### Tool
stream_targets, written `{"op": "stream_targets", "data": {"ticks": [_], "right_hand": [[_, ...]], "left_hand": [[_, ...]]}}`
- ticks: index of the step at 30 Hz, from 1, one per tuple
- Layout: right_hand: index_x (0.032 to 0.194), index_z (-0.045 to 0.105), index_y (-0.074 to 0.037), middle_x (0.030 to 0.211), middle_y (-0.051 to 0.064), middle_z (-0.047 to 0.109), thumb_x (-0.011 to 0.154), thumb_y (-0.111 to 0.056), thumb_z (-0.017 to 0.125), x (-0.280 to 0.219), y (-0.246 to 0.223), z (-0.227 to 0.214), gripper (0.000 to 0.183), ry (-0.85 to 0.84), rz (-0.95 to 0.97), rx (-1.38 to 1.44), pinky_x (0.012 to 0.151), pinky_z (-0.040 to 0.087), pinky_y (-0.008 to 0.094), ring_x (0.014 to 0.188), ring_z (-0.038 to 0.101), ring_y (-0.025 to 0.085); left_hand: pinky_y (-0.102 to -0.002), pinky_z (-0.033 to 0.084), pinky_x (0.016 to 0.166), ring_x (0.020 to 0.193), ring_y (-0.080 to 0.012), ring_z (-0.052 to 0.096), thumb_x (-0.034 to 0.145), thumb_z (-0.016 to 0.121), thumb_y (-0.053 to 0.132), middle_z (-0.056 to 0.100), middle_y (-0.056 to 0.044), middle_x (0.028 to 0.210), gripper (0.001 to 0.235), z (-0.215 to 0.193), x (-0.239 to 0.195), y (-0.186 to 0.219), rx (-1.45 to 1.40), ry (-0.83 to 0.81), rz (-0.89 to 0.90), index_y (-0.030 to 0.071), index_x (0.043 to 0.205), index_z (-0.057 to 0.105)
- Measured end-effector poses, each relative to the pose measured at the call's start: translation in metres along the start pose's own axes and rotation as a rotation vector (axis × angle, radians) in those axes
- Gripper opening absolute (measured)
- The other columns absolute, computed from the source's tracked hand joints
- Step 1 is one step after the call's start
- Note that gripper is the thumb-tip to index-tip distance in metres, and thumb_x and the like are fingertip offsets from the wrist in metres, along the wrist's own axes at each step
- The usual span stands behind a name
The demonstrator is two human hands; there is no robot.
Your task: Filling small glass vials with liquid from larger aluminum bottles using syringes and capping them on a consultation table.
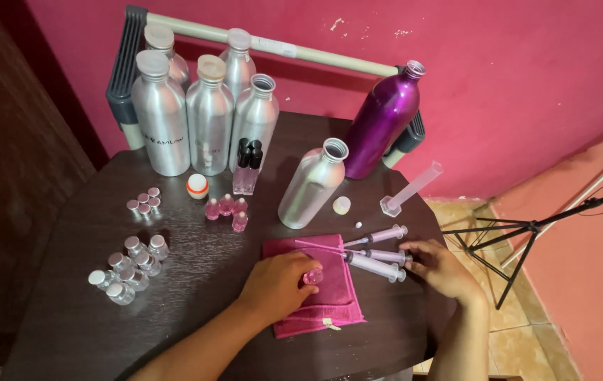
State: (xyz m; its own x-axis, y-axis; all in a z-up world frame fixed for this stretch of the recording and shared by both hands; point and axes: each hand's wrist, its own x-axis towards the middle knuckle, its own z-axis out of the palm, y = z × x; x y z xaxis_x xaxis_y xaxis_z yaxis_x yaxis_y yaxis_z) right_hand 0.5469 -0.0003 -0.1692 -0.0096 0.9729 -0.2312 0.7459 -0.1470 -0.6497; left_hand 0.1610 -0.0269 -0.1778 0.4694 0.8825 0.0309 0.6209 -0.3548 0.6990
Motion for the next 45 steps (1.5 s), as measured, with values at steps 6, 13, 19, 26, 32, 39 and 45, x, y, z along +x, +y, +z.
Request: {"op": "stream_targets", "data": {"ticks": [6, 13, 19, 26, 32, 39, 45], "right_hand": [[0.113, 0.081, -0.024, 0.104, 0.000, 0.058, 0.085, -0.013, 0.083, 0.004, 0.015, 0.003, 0.031, -0.020, -0.043, -0.119, 0.094, 0.046, 0.025, 0.095, 0.061, 0.015], [0.098, 0.082, -0.014, 0.104, 0.002, 0.070, 0.088, -0.016, 0.078, 0.004, 0.026, 0.005, 0.011, 0.044, -0.108, -0.031, 0.095, 0.048, 0.027, 0.095, 0.070, 0.016], [0.116, 0.078, -0.012, 0.107, 0.010, 0.075, 0.095, -0.016, 0.075, 0.001, 0.048, 0.000, 0.022, 0.303, -0.204, 0.176, 0.096, 0.054, 0.042, 0.104, 0.068, 0.023], [0.117, 0.065, -0.011, 0.116, 0.003, 0.072, 0.110, -0.025, 0.060, 0.013, 0.031, 0.024, 0.017, 0.502, -0.235, 1.105, 0.091, 0.064, 0.032, 0.100, 0.074, 0.015], [0.101, 0.070, -0.024, 0.115, 0.013, 0.075, 0.101, -0.039, 0.068, 0.007, -0.034, 0.029, 0.016, 0.473, -0.254, 1.584, 0.097, 0.060, 0.058, 0.108, 0.075, 0.027], [0.100, 0.057, -0.004, 0.083, 0.011, 0.063, 0.114, -0.039, 0.035, -0.008, -0.070, 0.009, 0.044, 0.390, -0.159, 2.185, 0.090, 0.047, 0.054, 0.074, 0.062, 0.025], [0.088, 0.057, -0.001, 0.069, 0.006, 0.045, 0.086, -0.019, 0.045, -0.031, -0.116, -0.005, 0.022, 0.417, -0.480, 1.974, 0.051, 0.030, 0.027, 0.056, 0.039, 0.016]], "left_hand": [[-0.046, 0.055, 0.083, 0.106, -0.0214, 0.069, 0.083, 0.079, 0.031, 0.070, 0.009, 0.122, 0.038, 0.000, 0.000, 0.000, 0.047, -0.019, -0.002, 0.024, 0.120, 0.073], [-0.047, 0.054, 0.088, 0.110, -0.0237, 0.067, 0.084, 0.078, 0.033, 0.068, 0.006, 0.127, 0.042, -0.007, -0.004, 0.007, 0.083, -0.016, -0.017, 0.022, 0.124, 0.072], [-0.046, 0.056, 0.089, 0.116, -0.0293, 0.067, 0.084, 0.076, 0.038, 0.069, 0.001, 0.122, 0.042, -0.019, -0.009, 0.012, 0.085, -0.087, -0.042, 0.025, 0.124, 0.072], [-0.045, 0.055, 0.092, 0.117, -0.0285, 0.067, 0.087, 0.074, 0.036, 0.067, 0.000, 0.127, 0.044, -0.019, -0.010, 0.011, 0.072, -0.097, -0.063, 0.023, 0.129, 0.071], [-0.046, 0.054, 0.087, 0.105, -0.0207, 0.068, 0.086, 0.076, 0.033, 0.064, 0.010, 0.121, 0.033, -0.015, -0.006, 0.011, 0.055, -0.087, -0.070, 0.024, 0.117, 0.073], [-0.049, 0.055, 0.085, 0.110, -0.0228, 0.066, 0.088, 0.074, 0.032, 0.062, 0.005, 0.127, 0.038, -0.007, -0.008, 0.003, 0.052, -0.097, -0.030, 0.023, 0.125, 0.070], [-0.048, 0.053, 0.088, 0.109, -0.0264, 0.066, 0.090, 0.072, 0.032, 0.058, 0.002, 0.130, 0.041, 0.000, -0.006, -0.003, 0.067, -0.102, -0.007, 0.021, 0.130, 0.067]]}}
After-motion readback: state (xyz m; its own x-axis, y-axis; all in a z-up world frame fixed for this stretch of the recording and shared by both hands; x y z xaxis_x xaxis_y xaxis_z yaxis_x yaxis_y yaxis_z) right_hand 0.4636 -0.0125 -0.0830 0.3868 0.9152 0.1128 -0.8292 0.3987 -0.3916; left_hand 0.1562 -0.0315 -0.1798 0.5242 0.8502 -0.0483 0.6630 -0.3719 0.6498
